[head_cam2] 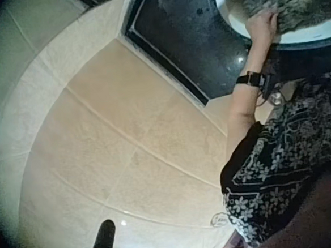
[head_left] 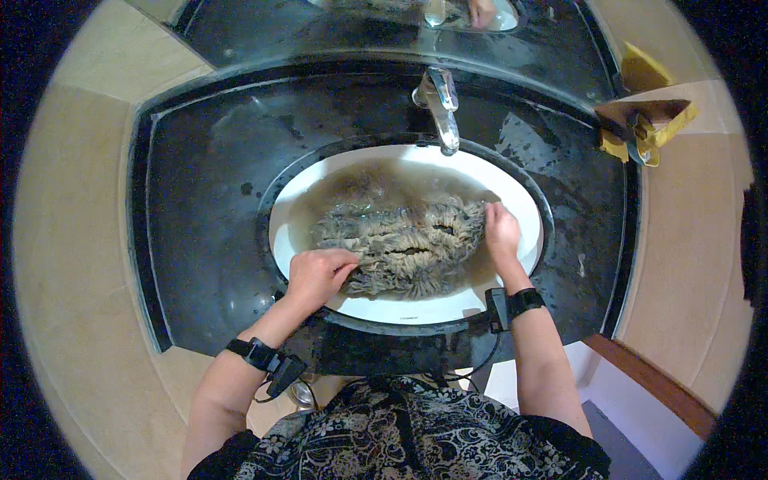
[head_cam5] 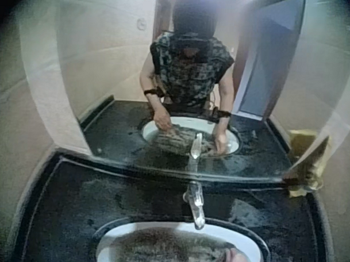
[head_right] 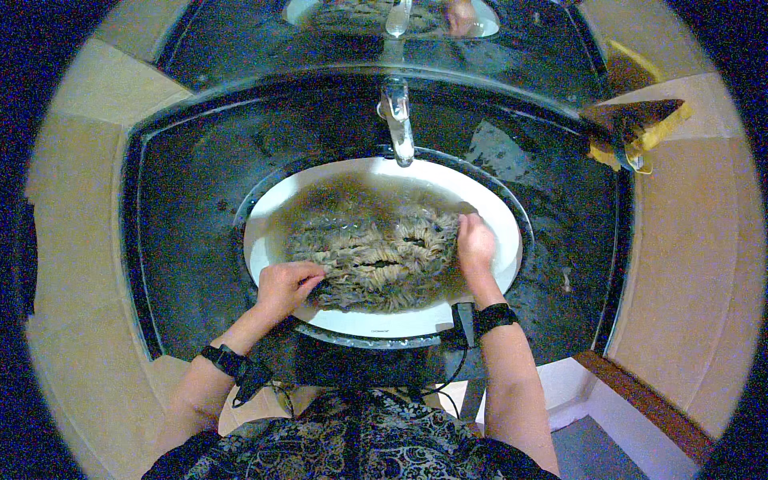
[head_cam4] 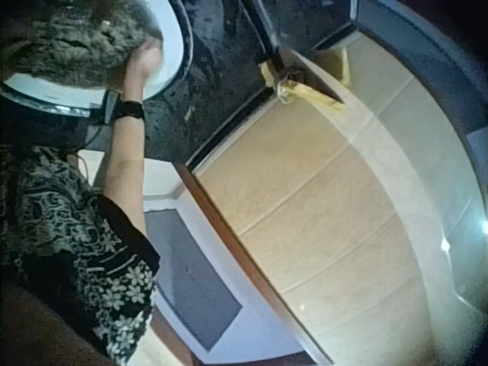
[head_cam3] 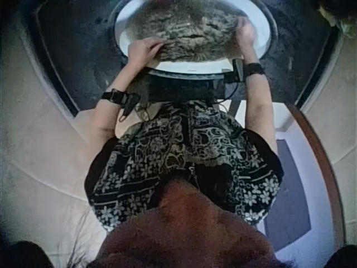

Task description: Washing a grey shaggy mop head in a bathroom sink filled with water.

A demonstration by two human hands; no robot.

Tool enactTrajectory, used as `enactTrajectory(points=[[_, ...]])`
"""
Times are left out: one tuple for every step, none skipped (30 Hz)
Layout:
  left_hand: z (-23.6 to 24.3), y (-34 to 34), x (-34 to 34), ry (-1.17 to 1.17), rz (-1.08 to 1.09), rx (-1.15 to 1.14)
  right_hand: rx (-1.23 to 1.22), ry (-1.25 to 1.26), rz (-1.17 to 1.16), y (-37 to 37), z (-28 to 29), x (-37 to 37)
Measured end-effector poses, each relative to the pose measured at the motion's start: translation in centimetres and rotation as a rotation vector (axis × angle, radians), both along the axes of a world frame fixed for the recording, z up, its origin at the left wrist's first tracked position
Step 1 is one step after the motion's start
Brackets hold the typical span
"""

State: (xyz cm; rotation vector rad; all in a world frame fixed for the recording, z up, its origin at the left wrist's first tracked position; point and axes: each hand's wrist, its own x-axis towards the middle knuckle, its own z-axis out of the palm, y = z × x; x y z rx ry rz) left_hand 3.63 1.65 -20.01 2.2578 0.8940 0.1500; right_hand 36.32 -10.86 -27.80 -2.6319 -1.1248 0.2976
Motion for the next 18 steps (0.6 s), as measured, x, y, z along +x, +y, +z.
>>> enactTrajectory(points=[[0.4,0.1,-0.1,-0.001,0.007,0.001,0.086,-0.021,-0.069,-0.3,-0.3,0.5],[0.7,0.0,-0.4,0.004,0.011,0.001,0.06,-0.023,-0.059,-0.3,-0.1,1.0],[1.0,0.0,-0.8,0.001,0.006,-0.002,0.06,-0.019,-0.055,-0.3,0.1,1.1],[1.2,0.0,-1.1,-0.002,-0.001,-0.006,0.042,-0.009,-0.032,-0.5,0.4,1.2],[1.5,0.0,-1.1,-0.002,0.0,-0.008,0.021,-0.003,-0.011,-0.6,0.8,1.3],[1.8,0.1,-1.1,-0.031,0.02,-0.018,0.023,-0.04,-0.004,-0.6,0.8,1.4],[2.0,0.2,-1.0,-0.06,0.038,-0.029,0.02,-0.041,-0.004,-0.6,1.0,1.2],[2.1,0.4,-1.0,-0.058,0.042,-0.026,-0.026,-0.07,-0.016,-0.1,1.5,0.8],[2.2,0.7,-0.9,-0.057,0.069,-0.034,-0.071,-0.1,-0.028,0.4,2.0,0.3],[2.2,0.9,-0.9,-0.056,0.094,-0.043,-0.07,-0.098,-0.025,0.9,2.7,-0.3],[1.9,1.1,-0.9,-0.057,0.094,-0.042,-0.083,-0.086,0.019,1.5,3.6,-1.0],[1.4,1.2,-1.1,-0.124,0.21,-0.25,-0.095,-0.068,0.066,2.0,4.0,-2.0],[1.1,1.4,-1.2,-0.191,0.326,-0.458,-0.092,-0.063,0.069,2.3,3.7,-2.9],[1.0,1.6,-1.0,-0.19,0.324,-0.461,-0.003,0.009,0.145,2.3,3.5,-3.6],[0.9,1.8,-0.9,-0.261,0.382,-0.628,0.086,0.081,0.221,2.4,3.5,-4.5],[0.8,2.0,-0.7,-0.332,0.439,-0.796,0.143,0.21,0.247,2.3,3.6,-5.5],[0.8,2.1,-1.0,-0.397,0.511,-0.956,0.202,0.351,0.281,2.7,3.8,-7.1],[0.8,2.3,-0.9,-0.382,0.5,-0.99,0.204,0.744,0.187,3.0,4.2,-8.6]])
